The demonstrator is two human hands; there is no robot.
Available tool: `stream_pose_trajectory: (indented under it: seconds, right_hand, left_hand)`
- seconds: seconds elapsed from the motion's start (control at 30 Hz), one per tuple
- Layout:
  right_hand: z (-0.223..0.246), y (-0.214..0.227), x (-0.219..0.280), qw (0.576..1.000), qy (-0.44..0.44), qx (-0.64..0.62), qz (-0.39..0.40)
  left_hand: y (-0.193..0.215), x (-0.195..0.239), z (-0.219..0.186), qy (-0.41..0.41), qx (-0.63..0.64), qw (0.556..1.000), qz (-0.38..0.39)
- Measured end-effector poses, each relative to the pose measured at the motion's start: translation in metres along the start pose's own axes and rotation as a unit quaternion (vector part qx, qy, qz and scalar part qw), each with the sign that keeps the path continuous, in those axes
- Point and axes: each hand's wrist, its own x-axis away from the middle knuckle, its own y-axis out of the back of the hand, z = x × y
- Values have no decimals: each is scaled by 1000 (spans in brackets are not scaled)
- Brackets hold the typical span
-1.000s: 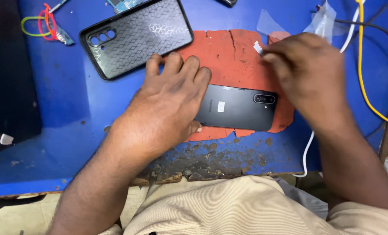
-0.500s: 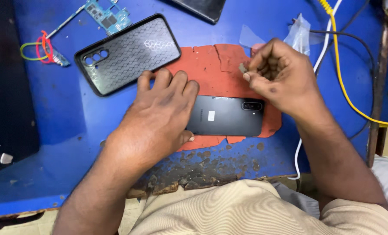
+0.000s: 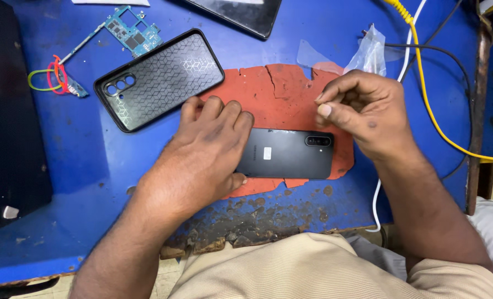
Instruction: The person applies a strip of white adhesive to the back of a black smartphone. They smooth the adhesive along the edges and press it down with their fingers. The person then peels off a protective film from the adhesive strip.
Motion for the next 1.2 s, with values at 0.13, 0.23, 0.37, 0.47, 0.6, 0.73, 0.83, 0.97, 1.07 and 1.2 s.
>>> stream_pose_trajectory:
  seconds: [0.13,0.23,0.37,0.47,0.6,0.73,0.83,0.97,1.07,1.2]
  right_hand:
    - [0,2,2,998,-9,9,54]
    - [5,-6,4,996,-22,44,70]
    - [17,-32,4,982,4,185,35]
    - [28,-47,2,958,27,283,27]
    - [35,-57,-2,919,89,377,71]
    - [32,-61,-1,911,95,393,78]
    - [29,-61,0,902,105,410,80]
    - [25,-59,2,901,109,413,70]
    - [23,-58,3,906,106,405,66]
    - [22,-58,4,906,104,405,62]
  left_hand:
    - [0,-1,-2,-1,2,1000,-3]
    - [1,2,-1,5,29,1000,-6]
    - [-2,5,0,15,31,999,-32]
    - [-4,6,0,25,22,999,-37]
    - [-5,9,1,25,-10,999,-44]
    - [-6,10,0,21,-48,997,-52]
    - [-7,10,1,20,-66,997,-38]
    - [-6,9,1,21,-48,998,-36]
    - [-6,8,1,18,-46,998,-41]
    - [-6,8,1,22,-37,998,-41]
